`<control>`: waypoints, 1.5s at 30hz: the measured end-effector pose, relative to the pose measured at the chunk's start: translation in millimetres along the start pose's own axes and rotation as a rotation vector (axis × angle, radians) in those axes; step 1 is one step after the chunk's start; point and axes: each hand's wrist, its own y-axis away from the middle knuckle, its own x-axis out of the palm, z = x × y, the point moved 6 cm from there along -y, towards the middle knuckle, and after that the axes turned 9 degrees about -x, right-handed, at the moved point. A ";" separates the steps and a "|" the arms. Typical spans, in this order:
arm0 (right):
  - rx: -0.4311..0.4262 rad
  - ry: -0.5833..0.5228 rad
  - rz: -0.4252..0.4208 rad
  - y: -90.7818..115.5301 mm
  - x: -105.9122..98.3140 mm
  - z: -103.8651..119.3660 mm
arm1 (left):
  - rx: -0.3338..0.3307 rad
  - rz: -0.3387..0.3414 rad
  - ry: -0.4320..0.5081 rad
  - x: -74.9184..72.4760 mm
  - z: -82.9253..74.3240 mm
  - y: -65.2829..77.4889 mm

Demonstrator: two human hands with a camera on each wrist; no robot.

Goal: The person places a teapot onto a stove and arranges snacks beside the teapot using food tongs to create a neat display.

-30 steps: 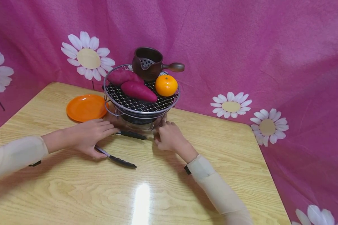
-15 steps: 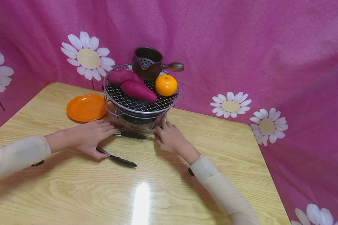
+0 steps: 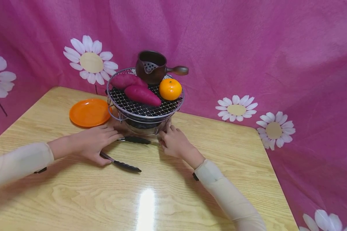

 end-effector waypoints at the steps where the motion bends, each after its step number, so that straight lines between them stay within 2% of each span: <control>1: 0.002 -0.002 0.000 -0.1 0.0 0.2 | 0.003 -0.005 -0.001 0.5 -0.1 0.1; 8: 0.015 -0.019 0.020 -0.4 3.0 2.7 | 0.001 0.017 0.023 4.4 -1.1 2.1; 21: 0.011 -0.022 -0.012 1.0 2.9 1.7 | 0.002 0.039 0.046 6.6 -5.1 1.0; 33: 0.024 -0.025 0.013 0.4 4.0 -4.6 | -0.010 0.086 0.001 8.6 -0.9 -3.6; 39: 0.034 -0.066 0.096 1.9 8.2 -8.6 | -0.064 0.148 0.048 9.9 0.5 -4.8; 42: 0.066 -0.105 0.144 4.6 5.1 -11.1 | -0.085 0.130 0.089 5.2 -1.3 -6.8; 45: 0.074 -0.133 0.133 7.0 -4.8 -11.3 | -0.092 0.056 0.122 -5.6 -4.2 -10.4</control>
